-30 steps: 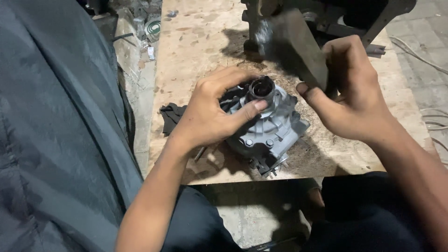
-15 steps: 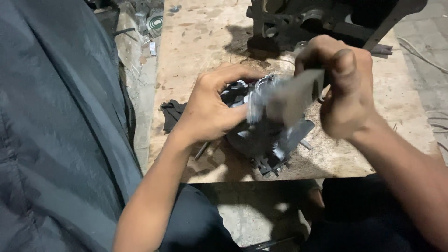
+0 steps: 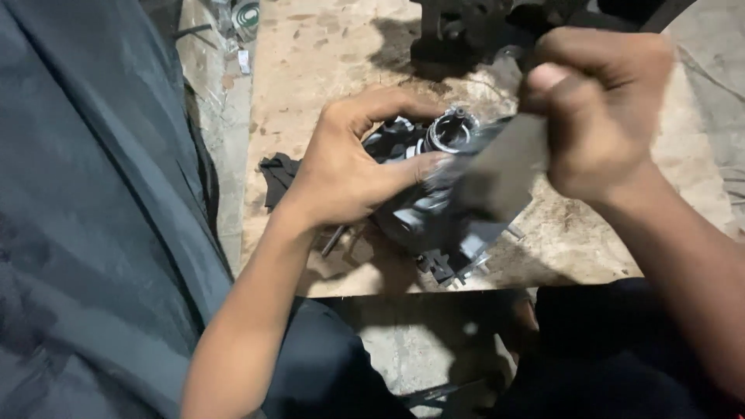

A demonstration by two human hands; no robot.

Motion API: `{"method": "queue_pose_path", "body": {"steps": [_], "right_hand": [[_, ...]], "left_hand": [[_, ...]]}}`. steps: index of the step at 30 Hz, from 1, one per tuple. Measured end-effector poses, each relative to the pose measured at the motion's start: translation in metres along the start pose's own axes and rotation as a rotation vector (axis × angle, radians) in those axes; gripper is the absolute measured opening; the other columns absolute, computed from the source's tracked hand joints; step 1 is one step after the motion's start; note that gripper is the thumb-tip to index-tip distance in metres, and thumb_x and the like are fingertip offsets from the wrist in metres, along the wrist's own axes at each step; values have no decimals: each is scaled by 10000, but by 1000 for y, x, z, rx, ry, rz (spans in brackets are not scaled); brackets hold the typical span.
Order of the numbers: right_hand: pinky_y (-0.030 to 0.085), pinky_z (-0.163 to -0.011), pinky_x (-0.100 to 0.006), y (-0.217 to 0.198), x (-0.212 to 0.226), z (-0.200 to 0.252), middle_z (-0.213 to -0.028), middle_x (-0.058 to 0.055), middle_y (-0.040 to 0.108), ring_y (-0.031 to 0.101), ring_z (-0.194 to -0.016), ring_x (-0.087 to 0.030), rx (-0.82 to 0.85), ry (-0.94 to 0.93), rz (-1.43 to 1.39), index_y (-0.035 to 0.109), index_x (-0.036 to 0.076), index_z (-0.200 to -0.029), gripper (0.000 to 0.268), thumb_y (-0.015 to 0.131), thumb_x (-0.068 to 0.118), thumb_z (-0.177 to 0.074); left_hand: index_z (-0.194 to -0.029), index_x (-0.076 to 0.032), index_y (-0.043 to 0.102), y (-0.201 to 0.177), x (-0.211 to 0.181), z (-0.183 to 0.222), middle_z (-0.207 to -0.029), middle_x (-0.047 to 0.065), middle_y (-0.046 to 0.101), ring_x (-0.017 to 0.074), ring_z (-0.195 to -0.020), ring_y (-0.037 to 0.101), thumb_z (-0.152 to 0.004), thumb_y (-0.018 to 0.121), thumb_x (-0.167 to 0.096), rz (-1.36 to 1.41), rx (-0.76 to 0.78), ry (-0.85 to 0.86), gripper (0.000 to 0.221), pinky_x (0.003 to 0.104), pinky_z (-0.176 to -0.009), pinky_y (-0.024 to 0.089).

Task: A person uses a wire brush and a cloth to clean grease and grime off a metal mechanical component on a workbench.

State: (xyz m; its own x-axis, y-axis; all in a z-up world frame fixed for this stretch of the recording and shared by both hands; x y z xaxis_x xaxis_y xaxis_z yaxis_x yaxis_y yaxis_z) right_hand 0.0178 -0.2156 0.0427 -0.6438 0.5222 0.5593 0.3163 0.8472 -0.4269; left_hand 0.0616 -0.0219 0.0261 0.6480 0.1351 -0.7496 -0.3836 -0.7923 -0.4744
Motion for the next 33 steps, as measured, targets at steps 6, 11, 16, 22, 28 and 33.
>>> {"method": "queue_pose_path", "body": {"steps": [6,11,16,22,28,33], "right_hand": [[101,-616,-354,-13,-74,10,-676,24,169,149,-659,-117,-43,190,75,177,121,-659,457,454,20,-1009],[152,-617,-347,-8,-30,8,-676,-29,268,245,-642,-141,-45,110,33,309,50,-673,368,447,71,-1014],[126,-646,-384,4,-57,9,-679,-32,226,189,-670,-155,-8,66,43,243,69,-672,434,391,142,-1073],[79,-624,-331,-15,-93,15,-719,31,172,148,-672,-101,-148,229,-142,198,137,-695,442,447,44,-1048],[196,-694,-370,8,-46,8,-733,-99,373,299,-697,-187,26,22,-69,444,-25,-726,357,402,17,-1078],[93,-636,-332,-12,-124,25,-734,28,166,145,-693,-107,-150,238,-139,185,154,-706,469,457,71,-1079]], "left_hand": [[-1150,-184,700,1,0,-2,-1189,24,751,191,-1189,694,-817,813,-424,4,15,-73,426,421,-1115,505],[-1154,-138,703,1,3,-2,-1192,45,749,200,-1193,688,-834,826,-339,7,14,-39,397,414,-1118,490],[-1187,-121,689,0,1,-1,-1228,75,735,226,-1217,679,-851,843,-312,7,14,13,416,422,-1133,511],[-1152,-133,696,2,-5,-2,-1178,46,748,184,-1141,700,-851,780,-416,22,24,-29,422,352,-1016,549],[-1196,-90,657,1,-9,1,-1214,63,710,205,-1174,678,-925,784,-234,33,28,82,332,363,-1081,547],[-1152,-121,662,3,-10,-2,-1160,41,716,178,-1094,686,-883,755,-399,-17,31,16,398,331,-978,560]]}}
Point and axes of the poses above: each hand's wrist, its own z-axis away from the middle knuckle, its own y-axis out of the palm, x = y × z, the point moved 6 cm from there along -z, towards the middle knuckle
